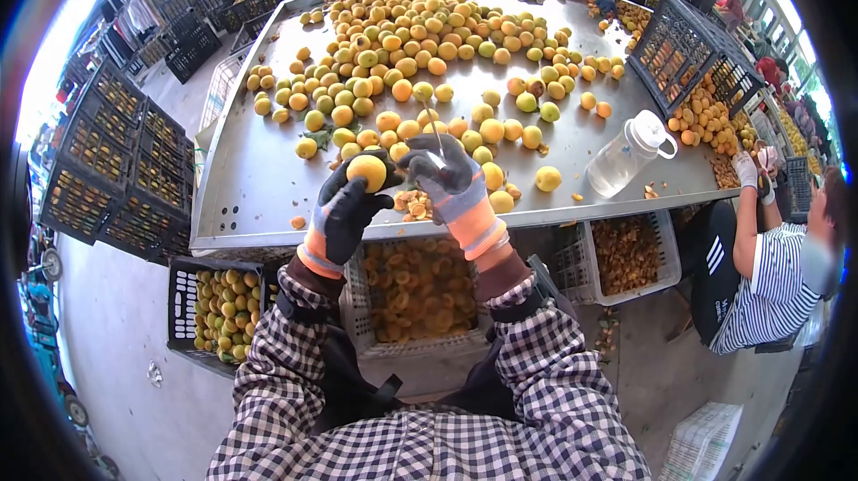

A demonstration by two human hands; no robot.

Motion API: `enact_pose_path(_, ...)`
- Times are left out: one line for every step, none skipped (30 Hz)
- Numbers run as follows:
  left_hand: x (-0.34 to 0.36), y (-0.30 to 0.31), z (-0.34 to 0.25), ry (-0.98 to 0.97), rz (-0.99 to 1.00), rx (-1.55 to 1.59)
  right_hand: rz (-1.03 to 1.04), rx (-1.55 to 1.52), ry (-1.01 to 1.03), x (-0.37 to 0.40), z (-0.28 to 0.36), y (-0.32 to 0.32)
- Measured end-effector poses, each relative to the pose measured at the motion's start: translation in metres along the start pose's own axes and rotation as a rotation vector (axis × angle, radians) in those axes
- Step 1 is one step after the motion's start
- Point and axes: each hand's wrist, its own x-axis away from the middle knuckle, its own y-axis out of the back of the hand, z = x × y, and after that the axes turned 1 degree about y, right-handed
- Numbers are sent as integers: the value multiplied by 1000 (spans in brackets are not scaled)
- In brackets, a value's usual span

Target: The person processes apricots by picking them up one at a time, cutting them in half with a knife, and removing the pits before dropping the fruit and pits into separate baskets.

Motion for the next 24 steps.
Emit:
enact_pose_path(0,2,-1,7,-29,-68,15,127,7,-2,2,2)
enact_pose_path(2,3,-3,8,-29,-70,29,253,13,-3,3,1)
enact_pose_path(2,2,-4,20,-66,-68,23,149,-95,3,8,0)
enact_pose_path(3,2,-5,33,-102,-66,19,149,-94,5,6,-1)
enact_pose_path(0,5,-8,43,-25,-5,39,159,-98,7,3,-2)
enact_pose_path(-1,4,-9,45,-24,-5,61,170,-102,8,2,-2)
enact_pose_path(0,-3,-15,40,9,35,70,208,-103,8,6,-3)
enact_pose_path(0,-6,-19,35,42,75,70,207,-104,8,5,-3)
enact_pose_path(0,-6,-18,35,41,75,74,244,-106,7,4,-3)
enact_pose_path(0,-5,-17,36,69,5,77,280,-107,7,4,-3)
enact_pose_path(-1,-5,-17,36,97,-65,76,280,-106,7,4,-3)
enact_pose_path(-1,-5,-17,37,98,-66,88,281,-117,7,4,-3)
enact_pose_path(0,-4,-17,65,55,-28,101,281,-128,8,5,-3)
enact_pose_path(1,-4,-16,93,11,9,100,280,-128,9,4,-2)
enact_pose_path(0,0,-13,94,10,8,138,265,-170,10,3,-1)
enact_pose_path(-2,6,-11,41,1,-88,177,250,-210,10,2,0)
enact_pose_path(-4,11,-8,-12,-9,-185,178,249,-210,11,2,-1)
enact_pose_path(-5,15,-7,-13,-9,-187,201,309,-218,13,2,-2)
enact_pose_path(-6,16,-8,-41,16,-207,224,369,-226,14,2,-3)
enact_pose_path(-7,17,-8,-69,41,-227,224,368,-224,15,2,-4)
enact_pose_path(-9,19,-5,-70,40,-228,232,385,-209,17,2,-4)
enact_pose_path(-12,20,-3,-116,66,-196,240,402,-193,18,2,-5)
enact_pose_path(-13,21,-2,-162,91,-164,236,332,-246,19,3,-6)
enact_pose_path(-13,22,-2,-165,90,-164,239,332,-245,19,3,-6)
